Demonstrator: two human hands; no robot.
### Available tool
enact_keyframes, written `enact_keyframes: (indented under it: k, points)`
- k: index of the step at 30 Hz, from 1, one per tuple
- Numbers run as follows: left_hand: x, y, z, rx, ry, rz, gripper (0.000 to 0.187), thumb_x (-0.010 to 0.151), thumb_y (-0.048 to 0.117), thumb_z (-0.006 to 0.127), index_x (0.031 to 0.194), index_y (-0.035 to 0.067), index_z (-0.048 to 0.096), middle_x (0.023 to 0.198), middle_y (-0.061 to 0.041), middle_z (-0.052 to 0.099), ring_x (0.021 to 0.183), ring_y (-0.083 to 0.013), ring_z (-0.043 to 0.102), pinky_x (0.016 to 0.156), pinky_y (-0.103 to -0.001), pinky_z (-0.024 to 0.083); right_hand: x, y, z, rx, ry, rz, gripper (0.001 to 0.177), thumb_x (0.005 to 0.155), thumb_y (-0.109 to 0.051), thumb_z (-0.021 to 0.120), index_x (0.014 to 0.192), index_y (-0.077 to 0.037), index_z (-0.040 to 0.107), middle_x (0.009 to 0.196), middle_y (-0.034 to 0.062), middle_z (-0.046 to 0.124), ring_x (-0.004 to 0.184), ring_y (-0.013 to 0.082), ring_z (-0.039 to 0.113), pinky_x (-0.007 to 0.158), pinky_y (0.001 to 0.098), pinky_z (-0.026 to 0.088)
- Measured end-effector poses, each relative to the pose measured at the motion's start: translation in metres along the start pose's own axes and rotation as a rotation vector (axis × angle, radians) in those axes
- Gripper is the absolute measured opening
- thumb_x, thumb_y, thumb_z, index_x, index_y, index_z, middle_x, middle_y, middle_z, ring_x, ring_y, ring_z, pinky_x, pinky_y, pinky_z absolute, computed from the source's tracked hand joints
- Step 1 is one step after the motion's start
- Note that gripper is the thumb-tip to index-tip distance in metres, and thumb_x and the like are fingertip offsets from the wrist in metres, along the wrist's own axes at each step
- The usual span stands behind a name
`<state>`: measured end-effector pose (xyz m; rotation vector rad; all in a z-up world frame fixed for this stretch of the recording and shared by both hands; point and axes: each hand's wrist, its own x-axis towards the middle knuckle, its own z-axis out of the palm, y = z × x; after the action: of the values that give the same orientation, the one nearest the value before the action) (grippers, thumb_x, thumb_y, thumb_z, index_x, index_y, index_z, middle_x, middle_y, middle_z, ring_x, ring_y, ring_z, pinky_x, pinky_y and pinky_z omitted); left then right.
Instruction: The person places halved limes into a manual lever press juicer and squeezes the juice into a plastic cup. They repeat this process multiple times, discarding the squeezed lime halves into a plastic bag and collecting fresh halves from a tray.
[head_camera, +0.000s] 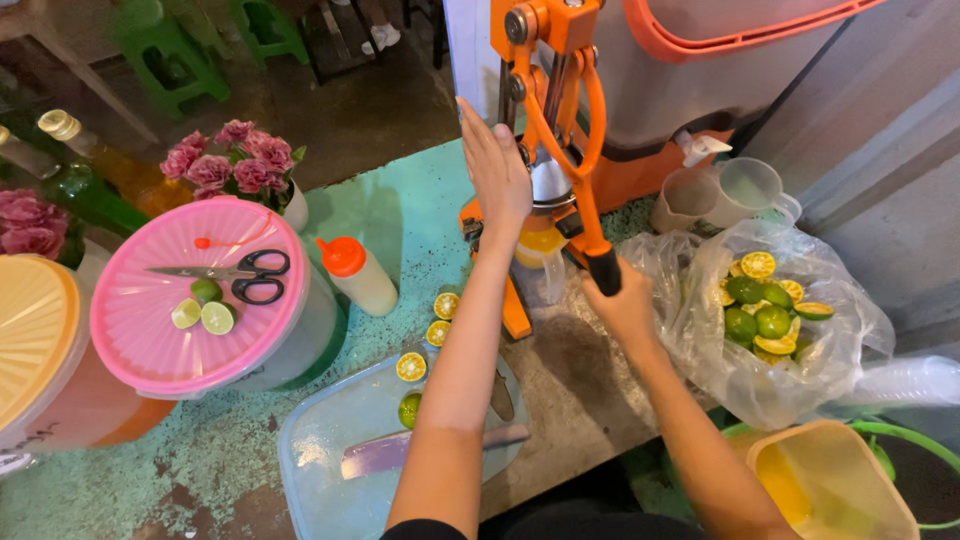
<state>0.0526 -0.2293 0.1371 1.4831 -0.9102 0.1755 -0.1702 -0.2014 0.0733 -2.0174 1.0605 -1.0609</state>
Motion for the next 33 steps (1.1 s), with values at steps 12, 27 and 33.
enact_keyframes:
  k: [12,27,33]
  points:
    - [0.001,0.002,-0.001,0.092,-0.032,-0.030,0.075,0.112,0.052,0.019,0.165,0.001,0.007,0.166,-0.029,0.025,0.154,-0.0454,0.025,0.125,-0.055,0.017,-0.026,-0.016,-0.065,-0.175,-0.057,0.065,0.032,0.075,-0.025,0.077,0.097,-0.001,0.072,0.065,0.0180,0.061,0.056,0.0276,0.059,0.060,0.0416,0.048]
    - [-0.002,-0.001,-0.002,0.086,-0.003,-0.028,0.072,0.113,0.050,0.021,0.165,0.001,0.010,0.164,-0.029,0.030,0.152,-0.0473,0.030,0.125,-0.052,0.022,-0.007,-0.008,-0.018,0.012,-0.054,0.020,0.026,0.080,-0.022,0.075,0.087,0.002,0.067,0.059,0.0095,0.058,0.054,0.0145,0.054,0.055,0.0360,0.046]
    - [-0.003,0.003,-0.004,0.105,-0.022,-0.031,0.072,0.112,0.049,0.021,0.165,0.001,0.011,0.162,-0.030,0.031,0.150,-0.0477,0.031,0.123,-0.053,0.022,-0.018,-0.007,-0.063,-0.003,-0.125,0.125,0.026,0.082,-0.023,0.074,0.083,0.002,0.065,0.057,0.0069,0.055,0.054,0.0131,0.051,0.052,0.0352,0.044]
